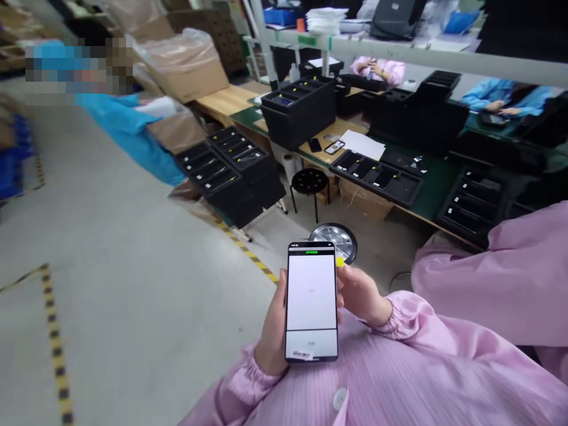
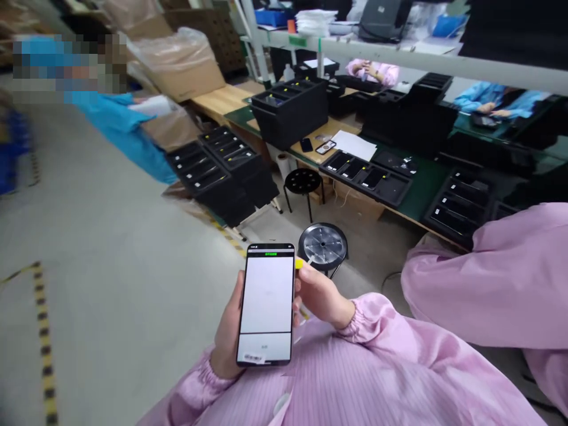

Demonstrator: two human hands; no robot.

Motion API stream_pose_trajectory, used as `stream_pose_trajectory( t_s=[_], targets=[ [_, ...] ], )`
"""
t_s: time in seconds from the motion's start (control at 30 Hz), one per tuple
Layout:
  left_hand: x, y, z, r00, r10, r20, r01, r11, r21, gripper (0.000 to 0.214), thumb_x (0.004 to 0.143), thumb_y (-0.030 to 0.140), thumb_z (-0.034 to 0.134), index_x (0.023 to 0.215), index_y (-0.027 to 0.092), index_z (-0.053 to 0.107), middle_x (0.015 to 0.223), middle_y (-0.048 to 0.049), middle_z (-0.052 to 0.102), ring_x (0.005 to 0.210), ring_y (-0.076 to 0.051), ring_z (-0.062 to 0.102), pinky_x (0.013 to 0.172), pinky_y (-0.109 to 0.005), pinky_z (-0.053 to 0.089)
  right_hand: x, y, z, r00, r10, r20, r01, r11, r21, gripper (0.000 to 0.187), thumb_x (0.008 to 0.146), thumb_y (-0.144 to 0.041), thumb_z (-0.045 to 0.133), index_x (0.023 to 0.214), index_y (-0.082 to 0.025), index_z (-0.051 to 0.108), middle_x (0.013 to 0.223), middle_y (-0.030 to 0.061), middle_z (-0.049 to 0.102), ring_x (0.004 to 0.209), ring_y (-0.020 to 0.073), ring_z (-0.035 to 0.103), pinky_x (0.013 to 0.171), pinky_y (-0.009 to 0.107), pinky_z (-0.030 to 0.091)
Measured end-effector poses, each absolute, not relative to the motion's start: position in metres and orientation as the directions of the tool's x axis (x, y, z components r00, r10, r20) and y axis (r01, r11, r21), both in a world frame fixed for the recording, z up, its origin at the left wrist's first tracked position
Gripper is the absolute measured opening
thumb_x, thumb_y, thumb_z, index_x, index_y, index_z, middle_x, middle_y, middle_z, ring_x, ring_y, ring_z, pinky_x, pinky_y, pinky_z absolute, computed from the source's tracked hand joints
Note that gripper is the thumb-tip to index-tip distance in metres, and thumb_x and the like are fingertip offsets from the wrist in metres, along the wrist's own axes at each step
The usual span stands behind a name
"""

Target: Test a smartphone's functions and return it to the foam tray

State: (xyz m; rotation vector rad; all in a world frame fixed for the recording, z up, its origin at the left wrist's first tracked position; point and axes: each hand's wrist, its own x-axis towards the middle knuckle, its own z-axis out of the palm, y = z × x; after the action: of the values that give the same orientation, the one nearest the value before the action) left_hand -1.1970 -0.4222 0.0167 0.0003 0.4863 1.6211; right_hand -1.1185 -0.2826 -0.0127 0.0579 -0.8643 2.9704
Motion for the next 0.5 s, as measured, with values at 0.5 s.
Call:
stream_pose_trajectory(
  t_s=[0.5],
  targets=[
    [-1.307,-0.33,-0.003,0.327,0.83,-0.452,-0.886,0.435,0.158,0.073,0.085,0.077,0.046,0.096,0.011,0.076,0.079,-0.0149,0.076,0.068,-0.026,0.074,0.061,-0.032,0.059,-1.199,-0.221,-0.023,-0.914,0.405,0.023,-0.348,-0.754,-0.556,0.035,0.066,-0.04,0.082,0.067,-0.017,0.055,0.046,-0.0085,0.043,0.034,0.0049,0.035,0.032,0.013,0.032]
  ],
)
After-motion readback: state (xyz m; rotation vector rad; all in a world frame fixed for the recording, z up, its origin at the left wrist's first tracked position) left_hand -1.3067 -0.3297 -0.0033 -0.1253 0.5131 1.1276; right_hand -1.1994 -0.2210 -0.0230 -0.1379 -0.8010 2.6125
